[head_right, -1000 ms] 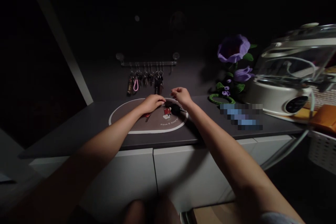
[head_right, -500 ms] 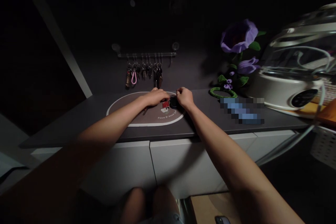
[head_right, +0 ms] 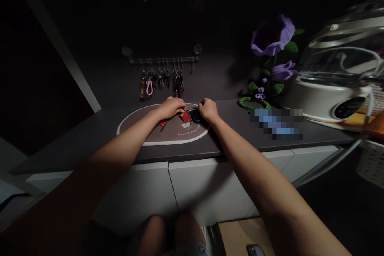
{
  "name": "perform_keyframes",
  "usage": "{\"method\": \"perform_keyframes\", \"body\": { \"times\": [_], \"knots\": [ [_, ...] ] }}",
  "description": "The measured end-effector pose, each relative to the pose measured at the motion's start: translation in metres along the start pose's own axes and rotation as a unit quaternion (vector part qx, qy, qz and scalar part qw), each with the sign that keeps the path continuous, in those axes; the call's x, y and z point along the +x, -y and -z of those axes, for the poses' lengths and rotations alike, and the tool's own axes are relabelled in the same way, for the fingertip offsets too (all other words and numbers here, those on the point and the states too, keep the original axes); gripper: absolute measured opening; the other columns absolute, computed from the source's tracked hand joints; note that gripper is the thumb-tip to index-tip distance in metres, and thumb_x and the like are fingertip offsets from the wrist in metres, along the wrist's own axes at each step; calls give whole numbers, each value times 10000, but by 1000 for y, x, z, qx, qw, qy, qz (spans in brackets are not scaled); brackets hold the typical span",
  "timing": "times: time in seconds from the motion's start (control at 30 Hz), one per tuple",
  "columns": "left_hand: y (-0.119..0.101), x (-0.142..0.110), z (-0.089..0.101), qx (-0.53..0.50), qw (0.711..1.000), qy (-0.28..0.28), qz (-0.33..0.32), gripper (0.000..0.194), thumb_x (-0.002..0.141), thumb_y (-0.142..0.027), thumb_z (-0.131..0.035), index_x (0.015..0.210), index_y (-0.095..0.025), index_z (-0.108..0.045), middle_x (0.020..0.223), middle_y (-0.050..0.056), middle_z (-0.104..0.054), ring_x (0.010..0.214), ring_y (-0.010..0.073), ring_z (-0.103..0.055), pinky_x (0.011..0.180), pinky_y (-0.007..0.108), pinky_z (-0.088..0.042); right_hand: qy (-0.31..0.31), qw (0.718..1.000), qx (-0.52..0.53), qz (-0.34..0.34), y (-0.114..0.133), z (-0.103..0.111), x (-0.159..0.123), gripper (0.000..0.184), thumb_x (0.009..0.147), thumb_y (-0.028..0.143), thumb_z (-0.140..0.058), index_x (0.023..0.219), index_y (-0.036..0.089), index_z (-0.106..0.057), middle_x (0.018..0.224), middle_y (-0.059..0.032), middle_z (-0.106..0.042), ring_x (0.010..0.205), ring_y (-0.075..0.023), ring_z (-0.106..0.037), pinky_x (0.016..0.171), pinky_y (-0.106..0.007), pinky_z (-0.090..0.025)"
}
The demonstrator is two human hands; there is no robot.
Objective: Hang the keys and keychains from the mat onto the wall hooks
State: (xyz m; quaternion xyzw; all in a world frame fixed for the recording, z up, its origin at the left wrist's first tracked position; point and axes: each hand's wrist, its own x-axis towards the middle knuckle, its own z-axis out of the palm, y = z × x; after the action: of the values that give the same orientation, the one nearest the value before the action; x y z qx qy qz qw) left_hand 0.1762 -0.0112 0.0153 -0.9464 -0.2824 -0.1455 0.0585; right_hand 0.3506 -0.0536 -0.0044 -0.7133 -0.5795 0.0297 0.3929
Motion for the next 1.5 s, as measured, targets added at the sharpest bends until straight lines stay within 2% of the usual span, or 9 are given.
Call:
{"method": "perform_keyframes", "body": {
  "times": [0.13,0.27,0.47,0.73,0.97,1.07,1.23,1.4,1.5],
  "knots": [
    [0,-3,2,-49,999,-21,11,154,777,-188,-506,843,-203,-644,918,34,-634,886,158,-544,755,244,-351,4,1000,18,7,0,0,-1,170,747,191,-520,825,156,-667,859,-90,-678,809,-167,-602,737,-248,-419],
    [4,-5,2,-115,992,-36,25,150,767,-172,-513,830,-174,-649,803,24,-648,761,141,-556,688,227,-374,12,999,49,1,2,1,-3,157,740,186,-528,813,157,-664,792,-74,-671,745,-155,-596,724,-252,-421],
    [2,-9,13,-209,974,-71,49,139,753,-144,-521,805,-148,-649,772,14,-652,732,121,-560,713,228,-405,22,988,151,-3,4,0,-3,108,713,156,-550,765,150,-646,726,-39,-656,671,-119,-574,689,-238,-416],
    [1,-11,23,-316,941,-96,71,158,750,-160,-532,849,-127,-650,801,31,-654,742,117,-568,712,241,-427,65,924,376,-26,12,0,-8,51,704,149,-563,748,139,-588,639,4,-582,542,-72,-497,568,-209,-396],
    [-6,-12,29,-434,880,-149,125,147,725,-138,-581,864,-115,-623,747,34,-628,643,94,-546,621,234,-430,70,883,463,31,18,7,-13,220,682,320,-638,828,158,-606,711,0,-589,625,-84,-519,647,-240,-439],
    [-11,-11,33,-465,854,-182,148,105,717,-123,-594,819,-109,-614,665,17,-601,561,79,-520,579,235,-433,79,872,480,53,21,11,-16,309,686,414,-628,888,182,-608,792,-11,-604,712,-104,-552,710,-263,-458],
    [-15,-8,37,-491,822,-239,163,71,690,-133,-634,747,-110,-600,588,-6,-575,502,72,-509,546,231,-436,86,882,450,114,28,16,-24,392,654,439,-664,959,203,-599,941,-29,-621,827,-139,-571,789,-309,-460],
    [-18,-7,38,-509,810,-248,151,80,676,-132,-647,728,-108,-593,552,-13,-573,470,72,-510,525,230,-436,97,886,423,165,30,15,-27,529,581,383,-735,1053,214,-564,1039,-51,-616,900,-173,-575,836,-358,-454],
    [-20,-7,39,-534,799,-240,141,102,665,-137,-662,729,-107,-588,558,-8,-585,485,76,-527,540,235,-451,102,883,424,172,30,13,-25,515,595,360,-731,1059,203,-571,1056,-58,-619,925,-176,-576,869,-363,-439]
  ]
}}
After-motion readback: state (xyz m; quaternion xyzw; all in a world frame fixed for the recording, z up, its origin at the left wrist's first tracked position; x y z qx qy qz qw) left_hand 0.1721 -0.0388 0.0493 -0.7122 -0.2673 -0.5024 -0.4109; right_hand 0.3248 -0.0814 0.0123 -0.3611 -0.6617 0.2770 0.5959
